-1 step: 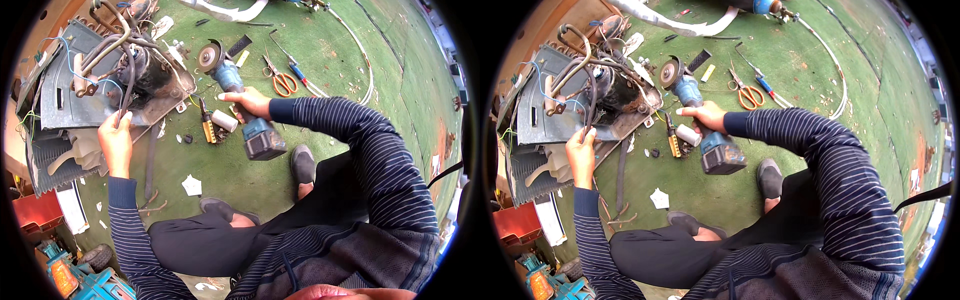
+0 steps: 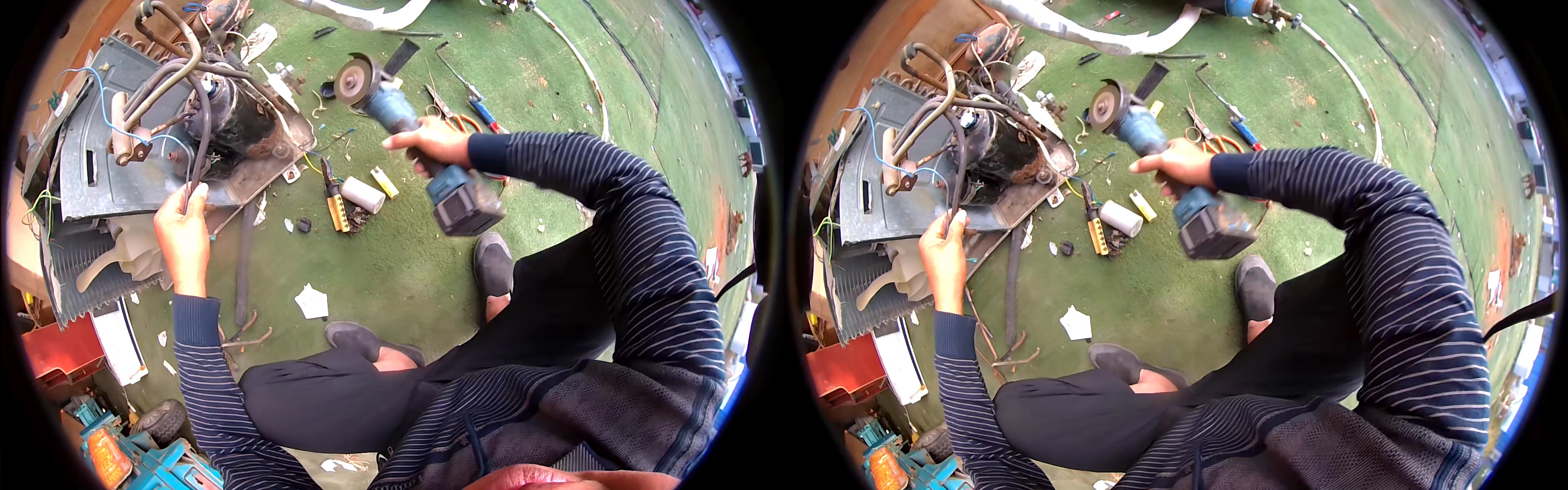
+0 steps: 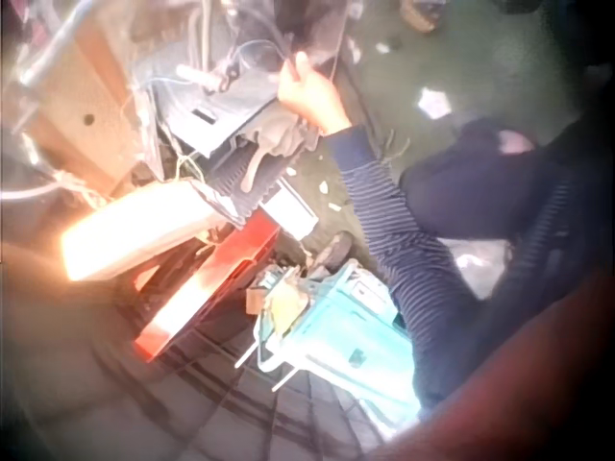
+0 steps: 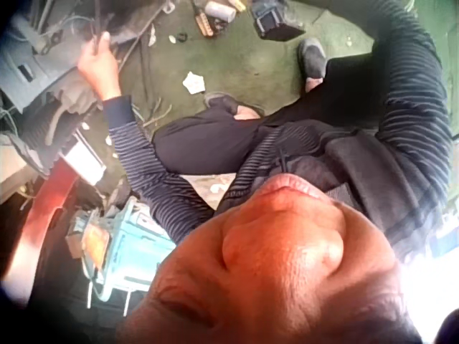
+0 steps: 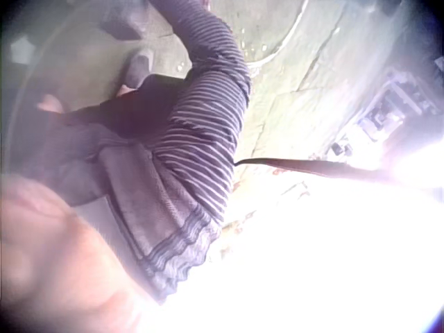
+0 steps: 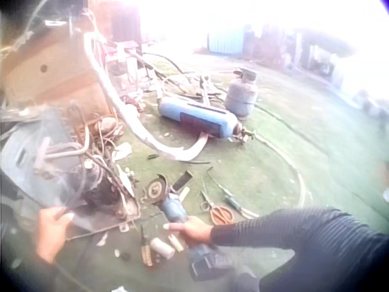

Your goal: The person is sitting on the floor in a workshop, repairing a disassembled appliance. They use a power drill to remove parts, pliers to strip wires, and a soldering iron to connect electrical components.

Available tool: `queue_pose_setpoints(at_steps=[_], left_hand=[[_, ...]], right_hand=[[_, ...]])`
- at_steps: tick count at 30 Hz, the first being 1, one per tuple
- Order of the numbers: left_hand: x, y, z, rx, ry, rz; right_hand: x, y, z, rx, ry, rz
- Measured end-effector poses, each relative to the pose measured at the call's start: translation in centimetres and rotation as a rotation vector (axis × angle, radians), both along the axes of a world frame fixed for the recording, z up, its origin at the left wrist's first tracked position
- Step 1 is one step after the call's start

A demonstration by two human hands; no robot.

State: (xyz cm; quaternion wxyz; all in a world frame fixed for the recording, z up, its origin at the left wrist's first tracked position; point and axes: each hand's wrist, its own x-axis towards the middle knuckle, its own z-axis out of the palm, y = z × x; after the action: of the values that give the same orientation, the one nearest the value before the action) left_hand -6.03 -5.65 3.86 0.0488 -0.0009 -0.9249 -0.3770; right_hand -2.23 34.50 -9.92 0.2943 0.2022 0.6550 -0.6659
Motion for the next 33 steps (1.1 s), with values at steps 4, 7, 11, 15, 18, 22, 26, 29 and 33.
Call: queue_pose_setpoints(at_steps=[4, 7, 11, 15, 18, 22, 26, 29, 33], left_hand=[[0.1, 0.6, -1.6, 0.052, -0.037, 0.014], [-0.3, 0.7, -1.4, 0.039, -0.031, 0.011], [-0.3, 0.3, -2.5, 0.061, -0.035, 0.003], [-0.5, -0.9, -2.3, 0.023, -0.055, 0.035], [-0.6, -1.2, -2.2, 0.053, -0.072, 0.049], [-0.6, -0.5, -2.4, 0.054, -0.034, 0.013], [-0.6, -0.5, -2.0, 0.081, -0.04, 0.029], [-0.6, -0.1, -2.1, 0.06, -0.05, 0.019], [-0.4, -0.2, -2.0, 0.06, -0.034, 0.033]], right_hand=[[-0.1, 13.7, -0.3, 0.253, 0.107, 0.012], [-1.8, 21.6, -4.0, 0.381, 0.152, -0.16], [-2.8, 30.6, -9.9, 0.55, 0.151, -0.224], [-3.0, 31.3, -10.8, 0.567, 0.149, -0.262], [-3.9, 32.9, -12.7, 0.617, 0.102, -0.2], [-2.7, 34.5, -14.4, 0.708, 0.081, -0.094], [-2.8, 34.4, -14.6, 0.803, -0.01, -0.016], [-2.8, 35.5, -14.5, 0.929, -0.011, 0.031], [-3.7, 33.5, -12.1, 1.168, -0.056, 0.196]])
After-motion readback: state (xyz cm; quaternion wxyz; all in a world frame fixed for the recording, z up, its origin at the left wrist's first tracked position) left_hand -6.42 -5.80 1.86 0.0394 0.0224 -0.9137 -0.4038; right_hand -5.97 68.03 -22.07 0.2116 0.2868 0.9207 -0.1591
